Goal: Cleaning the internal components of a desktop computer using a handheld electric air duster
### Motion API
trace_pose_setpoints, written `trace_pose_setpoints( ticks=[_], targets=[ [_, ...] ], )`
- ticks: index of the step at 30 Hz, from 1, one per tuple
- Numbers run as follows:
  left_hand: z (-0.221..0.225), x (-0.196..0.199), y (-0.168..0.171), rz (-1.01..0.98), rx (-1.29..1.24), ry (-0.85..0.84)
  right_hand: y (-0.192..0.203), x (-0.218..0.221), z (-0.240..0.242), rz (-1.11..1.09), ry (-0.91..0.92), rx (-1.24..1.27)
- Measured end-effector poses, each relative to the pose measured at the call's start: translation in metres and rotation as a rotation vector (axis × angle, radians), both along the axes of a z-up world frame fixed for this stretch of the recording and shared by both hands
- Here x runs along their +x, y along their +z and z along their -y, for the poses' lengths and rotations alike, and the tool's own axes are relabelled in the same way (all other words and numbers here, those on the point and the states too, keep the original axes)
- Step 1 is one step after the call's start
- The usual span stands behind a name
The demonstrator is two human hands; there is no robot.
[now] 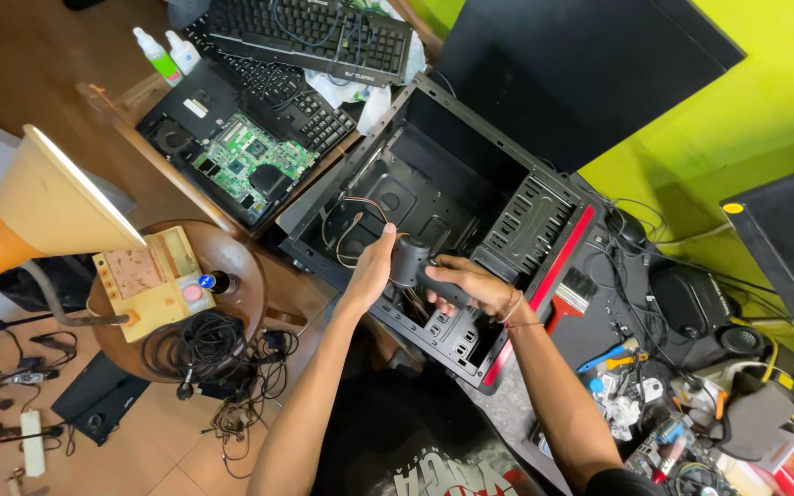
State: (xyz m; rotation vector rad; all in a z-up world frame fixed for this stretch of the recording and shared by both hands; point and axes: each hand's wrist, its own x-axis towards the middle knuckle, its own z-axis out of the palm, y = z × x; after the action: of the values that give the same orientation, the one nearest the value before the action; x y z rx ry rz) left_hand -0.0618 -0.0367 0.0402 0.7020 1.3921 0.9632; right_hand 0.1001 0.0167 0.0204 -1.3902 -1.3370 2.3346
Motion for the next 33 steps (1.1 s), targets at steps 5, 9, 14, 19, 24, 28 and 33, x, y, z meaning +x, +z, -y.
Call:
trace_pose_setpoints(
  ticks=[5, 9, 14, 19, 24, 28, 33],
  targets=[
    [-0.004, -0.017, -0.010, -0.167, -0.033, 0.000, -0.020, -0.027, 0.004, -0.027, -0.067, 0.035],
    [-0.013, -0.029, -0.027, -0.263, 0.020, -0.001, -0.034, -0.042, 0.005, -0.050, -0.154, -0.002],
    [-0.019, -0.040, -0.045, -0.395, 0.069, -0.055, -0.051, -0.065, 0.005, -0.044, -0.190, -0.046],
    [-0.030, -0.050, -0.059, -0.499, 0.119, -0.082, -0.036, -0.088, 0.008, 0.003, -0.231, -0.041],
    [-0.044, -0.058, -0.071, -0.541, 0.100, -0.122, -0.110, -0.074, -0.019, 0.123, -0.095, 0.151],
    [-0.051, -0.060, -0.065, -0.531, 0.105, -0.157, -0.103, -0.078, -0.026, 0.223, -0.112, 0.224],
    [-0.057, -0.066, -0.082, -0.456, 0.076, -0.263, -0.123, -0.084, -0.076, 0.413, -0.253, 0.414]
  ],
)
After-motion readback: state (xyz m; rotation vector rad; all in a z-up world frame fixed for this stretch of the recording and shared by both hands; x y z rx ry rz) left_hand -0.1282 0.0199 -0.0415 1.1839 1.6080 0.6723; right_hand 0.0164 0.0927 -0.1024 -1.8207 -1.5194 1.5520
